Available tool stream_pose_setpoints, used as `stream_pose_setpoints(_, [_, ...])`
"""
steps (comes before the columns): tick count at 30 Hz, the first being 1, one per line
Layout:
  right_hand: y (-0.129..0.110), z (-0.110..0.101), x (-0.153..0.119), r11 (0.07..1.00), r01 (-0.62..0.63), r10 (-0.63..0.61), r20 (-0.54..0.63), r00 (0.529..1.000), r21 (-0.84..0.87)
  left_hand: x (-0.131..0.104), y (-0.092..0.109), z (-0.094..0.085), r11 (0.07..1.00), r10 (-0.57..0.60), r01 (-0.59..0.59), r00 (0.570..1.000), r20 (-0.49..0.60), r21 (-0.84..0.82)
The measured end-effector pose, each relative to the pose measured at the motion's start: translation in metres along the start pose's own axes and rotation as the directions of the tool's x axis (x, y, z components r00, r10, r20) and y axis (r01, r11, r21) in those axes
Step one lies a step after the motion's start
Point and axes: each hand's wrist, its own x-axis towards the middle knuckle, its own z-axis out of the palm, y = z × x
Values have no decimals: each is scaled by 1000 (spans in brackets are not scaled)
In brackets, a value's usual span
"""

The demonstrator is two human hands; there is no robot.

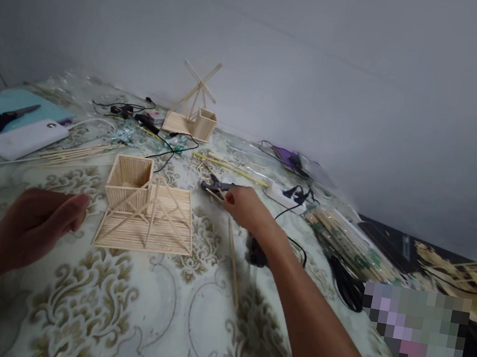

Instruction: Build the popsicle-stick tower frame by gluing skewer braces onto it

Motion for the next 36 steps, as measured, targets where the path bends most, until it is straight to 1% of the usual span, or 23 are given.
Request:
stream_pose_setpoints(3, [8, -11, -37, 989, 3, -6, 14, 1000, 148, -3, 7, 0, 995, 84, -85, 996, 27, 55])
stream_pose_setpoints(5, [7, -9, -68, 941, 11, -31, 52, 998, 338, -7, 14, 2, 983, 152, -157, 987, 58, 95])
stream_pose_setpoints(6, [3, -5, -83, 860, 6, -51, 74, 996, 511, -11, 18, 3, 978, 179, -186, 981, 79, 93])
stream_pose_setpoints(7, [-2, 0, -98, 755, -13, -72, 102, 992, 656, -14, 22, 6, 976, 196, -203, 976, 94, 77])
stream_pose_setpoints(9, [-17, 15, -125, 569, -80, -95, 162, 982, 819, -22, 29, 12, 979, 196, -200, 976, 99, 32])
stream_pose_setpoints(12, [-48, 44, -153, 384, -205, -144, 278, 950, 900, -34, 38, 23, 981, 191, -193, 976, 105, 13])
stream_pose_setpoints(14, [-68, 63, -164, 278, -260, -203, 321, 925, 925, -41, 42, 31, 978, 204, -210, 965, 168, 19])
stream_pose_setpoints(16, [-83, 79, -170, 213, -301, -245, 350, 904, 929, -48, 43, 37, 978, 197, -209, 948, 248, 22])
stream_pose_setpoints(18, [-92, 91, -173, 170, -325, -267, 361, 894, 930, -55, 43, 41, 983, 163, -180, 932, 324, 23])
stream_pose_setpoints(20, [-96, 98, -173, 125, -332, -276, 354, 893, 935, -61, 42, 43, 990, 120, -139, 915, 385, 21])
stream_pose_setpoints(24, [-97, 103, -170, 64, -339, -304, 342, 889, 939, -68, 41, 47, 996, 53, -76, 897, 439, 35])
stream_pose_setpoints(28, [-98, 106, -167, 59, -362, -310, 362, 879, 930, -72, 40, 52, 996, 17, -56, 871, 492, 64])
stream_pose_setpoints(32, [-100, 107, -166, 43, -374, -328, 366, 871, 927, -74, 40, 55, 999, -9, -14, 841, 541, 39])
stream_pose_setpoints(36, [-100, 107, -166, 54, -366, -299, 365, 882, 929, -72, 41, 57, 998, -59, 42, 828, 558, 44])
